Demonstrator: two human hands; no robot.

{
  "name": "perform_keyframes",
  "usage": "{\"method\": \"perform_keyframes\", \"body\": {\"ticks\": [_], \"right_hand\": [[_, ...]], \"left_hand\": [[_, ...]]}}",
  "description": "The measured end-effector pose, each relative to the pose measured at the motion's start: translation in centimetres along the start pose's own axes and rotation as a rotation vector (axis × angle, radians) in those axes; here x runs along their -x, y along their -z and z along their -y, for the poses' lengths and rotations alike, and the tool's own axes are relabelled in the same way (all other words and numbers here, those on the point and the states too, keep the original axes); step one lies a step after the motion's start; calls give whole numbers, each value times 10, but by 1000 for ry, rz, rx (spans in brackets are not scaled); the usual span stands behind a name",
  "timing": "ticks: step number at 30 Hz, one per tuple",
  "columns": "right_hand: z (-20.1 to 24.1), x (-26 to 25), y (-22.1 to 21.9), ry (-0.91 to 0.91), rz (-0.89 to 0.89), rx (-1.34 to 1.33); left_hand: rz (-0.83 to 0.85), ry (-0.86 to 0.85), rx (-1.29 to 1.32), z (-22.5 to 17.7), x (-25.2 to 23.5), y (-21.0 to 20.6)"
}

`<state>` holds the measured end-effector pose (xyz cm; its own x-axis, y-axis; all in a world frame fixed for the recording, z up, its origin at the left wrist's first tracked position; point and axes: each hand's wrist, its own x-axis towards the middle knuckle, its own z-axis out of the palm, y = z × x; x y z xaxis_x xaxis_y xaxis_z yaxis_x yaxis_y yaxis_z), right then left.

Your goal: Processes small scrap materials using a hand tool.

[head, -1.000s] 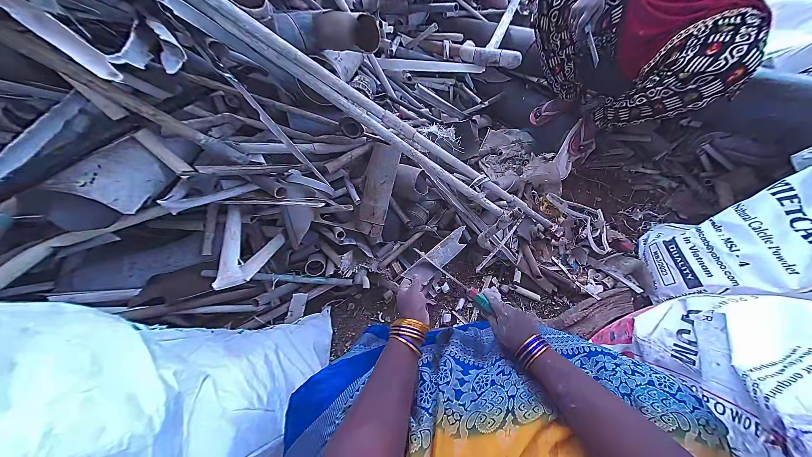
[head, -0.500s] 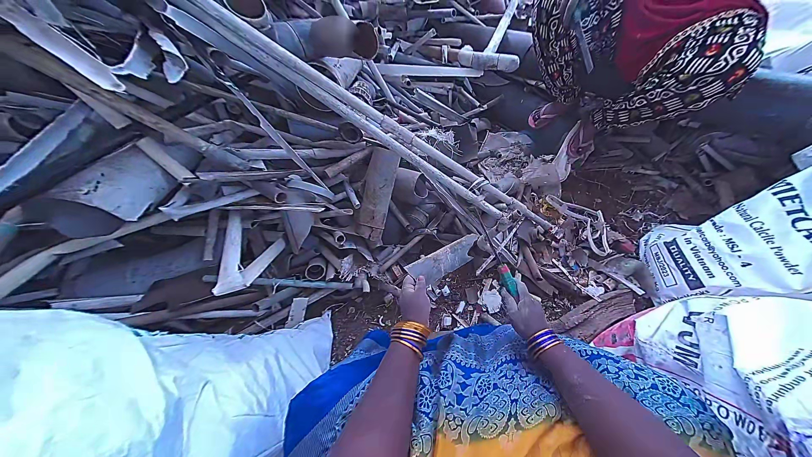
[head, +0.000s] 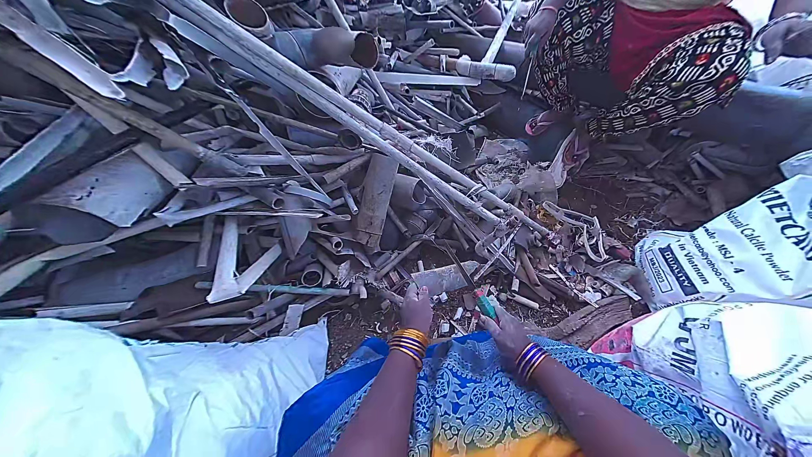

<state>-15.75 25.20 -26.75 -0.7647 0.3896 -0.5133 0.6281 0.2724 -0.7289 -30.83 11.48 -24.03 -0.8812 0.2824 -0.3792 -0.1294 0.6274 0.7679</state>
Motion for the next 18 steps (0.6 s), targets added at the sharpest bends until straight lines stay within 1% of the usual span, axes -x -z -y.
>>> {"method": "perform_keyframes", "body": {"ticks": [1,2,4,5,6,8,10,11,12,14,15,16,18], "right_hand": [[0,0,0,26,-36,-113],[1,-1,0,46,-61,-268],[5,-1,1,31,-54,-644],[7,1,1,2,-50,-790],[9,2,1,-30,-60,-882],[11,2,1,-58,-96,-916],[10,2,0,-63,-126,-846],[9,1,1,-63,-147,-791],[8,0,2,-60,-176,-724],[8,-3,9,-43,-220,-580],[8,-3,14,-25,-225,-506],[9,-2,21,-1,-219,-423],[10,2,36,79,-193,-204]], "left_hand": [[52,-128,-140,-2,7,-1],[72,-303,-267,0,13,-5],[101,-659,-422,11,20,-16],[169,-747,-465,14,22,-21],[246,-787,-496,16,24,-25],[310,-806,-512,16,26,-30],[380,-774,-522,14,25,-30],[391,-776,-489,15,25,-30],[366,-791,-417,16,24,-31],[268,-768,-266,14,23,-27],[174,-754,-222,12,22,-24],[57,-738,-234,11,18,-21],[-153,-689,-359,12,8,-14]]}}
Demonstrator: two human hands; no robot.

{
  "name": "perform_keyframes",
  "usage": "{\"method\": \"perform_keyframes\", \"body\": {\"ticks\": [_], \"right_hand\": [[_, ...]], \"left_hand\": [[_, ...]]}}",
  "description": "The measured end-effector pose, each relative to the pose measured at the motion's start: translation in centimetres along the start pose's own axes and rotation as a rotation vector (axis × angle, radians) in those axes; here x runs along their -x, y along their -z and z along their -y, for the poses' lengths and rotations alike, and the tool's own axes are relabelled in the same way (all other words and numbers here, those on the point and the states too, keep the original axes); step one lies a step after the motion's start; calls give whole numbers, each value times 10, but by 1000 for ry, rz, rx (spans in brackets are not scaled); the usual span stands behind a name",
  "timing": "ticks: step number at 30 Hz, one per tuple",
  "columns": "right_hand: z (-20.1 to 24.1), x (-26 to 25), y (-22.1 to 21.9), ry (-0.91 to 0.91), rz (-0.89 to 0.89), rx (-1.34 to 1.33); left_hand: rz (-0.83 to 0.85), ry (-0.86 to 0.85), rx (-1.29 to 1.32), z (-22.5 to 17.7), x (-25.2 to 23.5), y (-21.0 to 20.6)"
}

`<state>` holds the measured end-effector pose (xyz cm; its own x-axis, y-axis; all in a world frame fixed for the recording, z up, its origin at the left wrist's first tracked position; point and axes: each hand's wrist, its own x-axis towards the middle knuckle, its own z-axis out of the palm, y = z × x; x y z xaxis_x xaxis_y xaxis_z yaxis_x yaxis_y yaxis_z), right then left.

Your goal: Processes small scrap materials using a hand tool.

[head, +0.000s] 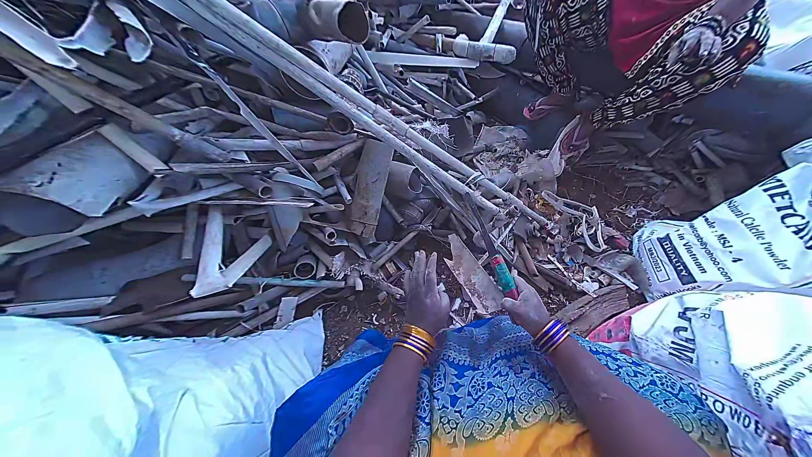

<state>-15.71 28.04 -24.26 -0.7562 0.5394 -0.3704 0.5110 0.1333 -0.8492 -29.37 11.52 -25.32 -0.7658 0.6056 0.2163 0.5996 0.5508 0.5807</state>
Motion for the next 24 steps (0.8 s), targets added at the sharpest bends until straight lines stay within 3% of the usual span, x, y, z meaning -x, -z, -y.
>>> {"method": "perform_keyframes", "body": {"ticks": [2,8,11,15,18,20,24], "right_hand": [[6,2,16,98,55,175],[-4,-3,48,308,40,247],[-9,-3,57,369,-41,170],[-15,-5,59,491,-167,50],[-8,-2,51,438,-370,99],[1,2,45,357,-438,198],[15,16,30,319,-202,445]], "left_hand": [[79,93,-134,3,-6,14],[819,96,-263,-4,-17,28],[1052,95,-48,-4,-15,23],[1142,232,398,-12,-5,19],[1014,416,645,-15,0,15],[744,662,742,-20,-1,13],[114,1071,888,-6,-17,11]]}}
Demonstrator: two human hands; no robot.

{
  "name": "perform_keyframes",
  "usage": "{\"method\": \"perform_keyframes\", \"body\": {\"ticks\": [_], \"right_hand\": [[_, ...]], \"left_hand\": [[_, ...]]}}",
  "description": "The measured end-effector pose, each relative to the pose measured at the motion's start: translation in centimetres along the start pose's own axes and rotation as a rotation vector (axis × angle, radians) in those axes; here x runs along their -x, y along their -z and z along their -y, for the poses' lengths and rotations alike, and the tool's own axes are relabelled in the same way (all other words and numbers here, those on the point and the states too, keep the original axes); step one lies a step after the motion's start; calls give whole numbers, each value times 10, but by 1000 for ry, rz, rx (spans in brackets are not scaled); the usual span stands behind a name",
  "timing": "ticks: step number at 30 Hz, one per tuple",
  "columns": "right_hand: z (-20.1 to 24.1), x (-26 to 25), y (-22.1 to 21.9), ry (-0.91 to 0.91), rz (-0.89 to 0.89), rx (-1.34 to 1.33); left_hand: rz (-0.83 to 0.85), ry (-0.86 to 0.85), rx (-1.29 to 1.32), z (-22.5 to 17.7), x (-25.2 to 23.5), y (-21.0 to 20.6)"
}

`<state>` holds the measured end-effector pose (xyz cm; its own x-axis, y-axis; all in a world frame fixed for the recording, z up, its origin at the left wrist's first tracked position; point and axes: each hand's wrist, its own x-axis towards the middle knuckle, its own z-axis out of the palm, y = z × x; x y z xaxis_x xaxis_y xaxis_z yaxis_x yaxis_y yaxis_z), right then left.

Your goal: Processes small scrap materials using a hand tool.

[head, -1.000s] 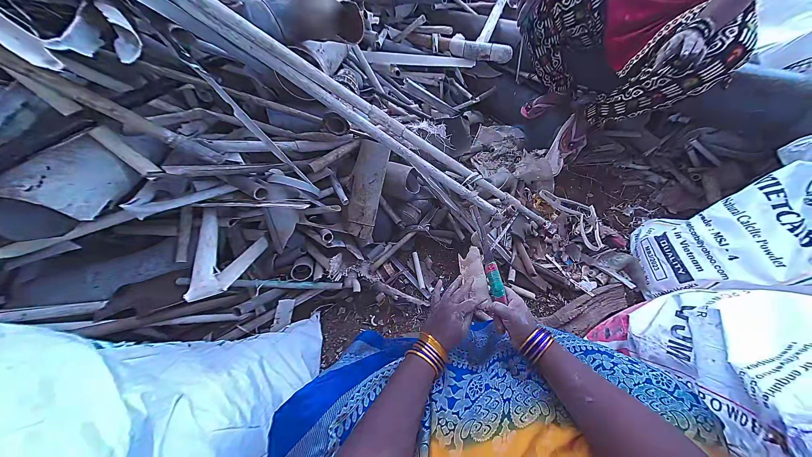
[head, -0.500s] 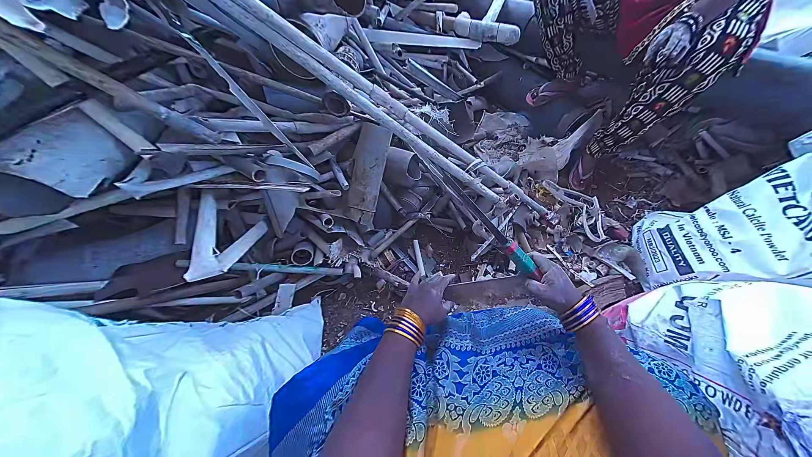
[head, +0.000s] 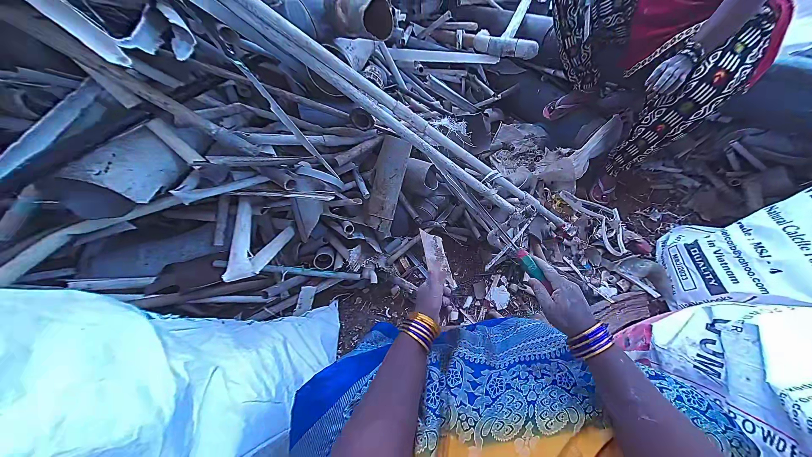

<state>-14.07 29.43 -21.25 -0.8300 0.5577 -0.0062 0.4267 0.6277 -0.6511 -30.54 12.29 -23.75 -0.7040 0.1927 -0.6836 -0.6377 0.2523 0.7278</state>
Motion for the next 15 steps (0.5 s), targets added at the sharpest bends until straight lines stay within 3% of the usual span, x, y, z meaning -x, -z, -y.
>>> {"method": "perform_keyframes", "body": {"ticks": [5,10,15], "right_hand": [[36,21,-8,126,308,183],[43,35,-11,212,236,198],[52,35,-6,152,329,221]], "left_hand": [[-234,-28,117,-10,-14,13],[-294,-42,26,-7,-18,16],[-256,-51,-100,-5,-18,12]]}}
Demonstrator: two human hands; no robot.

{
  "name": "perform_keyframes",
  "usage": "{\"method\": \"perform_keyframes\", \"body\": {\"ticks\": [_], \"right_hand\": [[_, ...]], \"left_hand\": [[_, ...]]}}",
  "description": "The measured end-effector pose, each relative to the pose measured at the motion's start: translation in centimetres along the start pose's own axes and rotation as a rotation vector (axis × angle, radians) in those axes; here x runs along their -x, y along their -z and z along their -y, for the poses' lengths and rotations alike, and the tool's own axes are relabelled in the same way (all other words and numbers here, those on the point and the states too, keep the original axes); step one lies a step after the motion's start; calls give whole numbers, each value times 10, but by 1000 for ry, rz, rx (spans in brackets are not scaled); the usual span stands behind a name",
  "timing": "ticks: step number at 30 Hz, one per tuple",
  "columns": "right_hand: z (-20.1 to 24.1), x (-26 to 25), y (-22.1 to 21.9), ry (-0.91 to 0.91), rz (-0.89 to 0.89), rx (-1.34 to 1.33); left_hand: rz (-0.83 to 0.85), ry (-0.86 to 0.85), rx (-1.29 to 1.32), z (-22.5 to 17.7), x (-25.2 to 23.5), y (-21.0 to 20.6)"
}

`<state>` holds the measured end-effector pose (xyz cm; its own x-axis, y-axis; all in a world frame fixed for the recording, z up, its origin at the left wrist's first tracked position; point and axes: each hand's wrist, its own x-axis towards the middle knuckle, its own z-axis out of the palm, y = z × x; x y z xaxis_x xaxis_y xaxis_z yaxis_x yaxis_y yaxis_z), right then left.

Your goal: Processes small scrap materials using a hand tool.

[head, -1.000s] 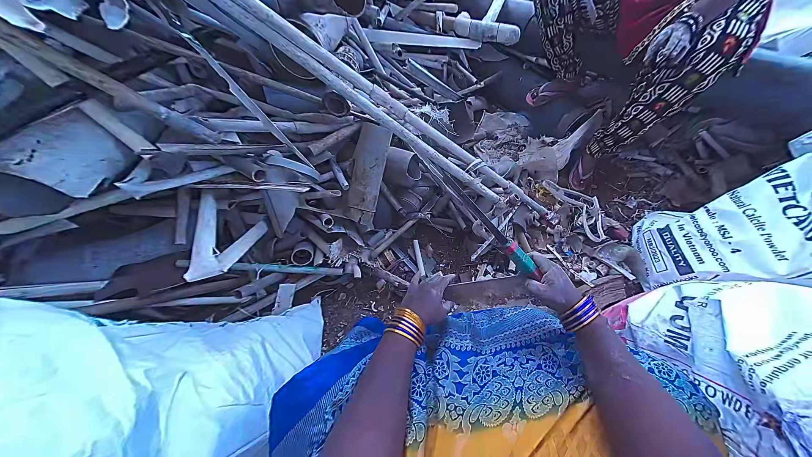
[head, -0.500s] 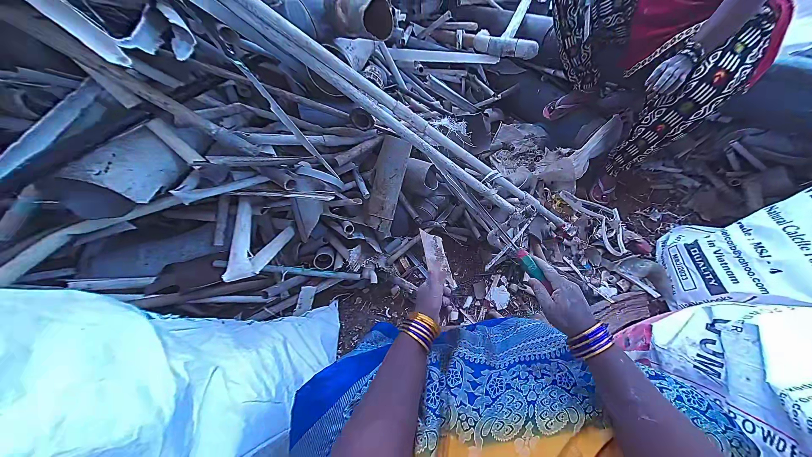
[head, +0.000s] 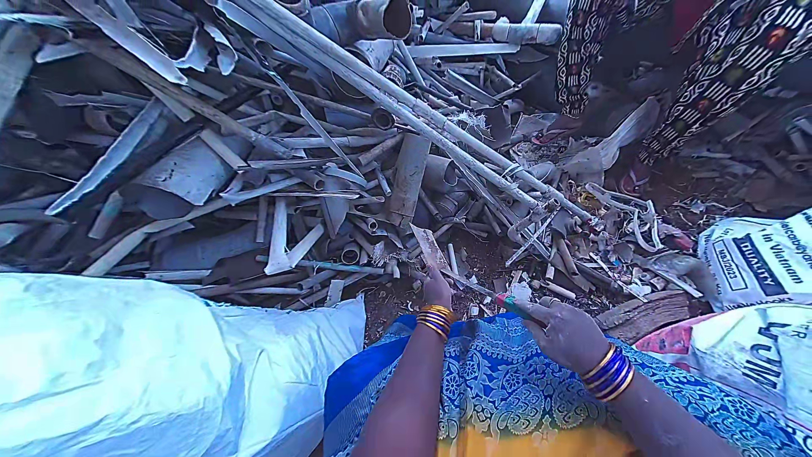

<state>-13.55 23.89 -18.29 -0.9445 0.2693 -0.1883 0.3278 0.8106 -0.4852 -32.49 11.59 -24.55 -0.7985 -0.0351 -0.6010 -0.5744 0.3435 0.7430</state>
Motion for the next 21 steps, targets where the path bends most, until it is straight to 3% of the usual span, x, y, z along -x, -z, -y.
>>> {"method": "perform_keyframes", "body": {"ticks": [5,10,17,21], "right_hand": [[-6,-15,4,-211,122,-15],[-3,-10,10,-158,215,-133],[-15,-23,-2,-305,110,-125],[-9,-20,0,-247,233,-157]], "left_hand": [[260,-43,-243,6,23,-11],[89,-43,-159,1,11,-8],[341,-126,-431,7,30,-13],[245,-110,-392,5,15,-9]]}}
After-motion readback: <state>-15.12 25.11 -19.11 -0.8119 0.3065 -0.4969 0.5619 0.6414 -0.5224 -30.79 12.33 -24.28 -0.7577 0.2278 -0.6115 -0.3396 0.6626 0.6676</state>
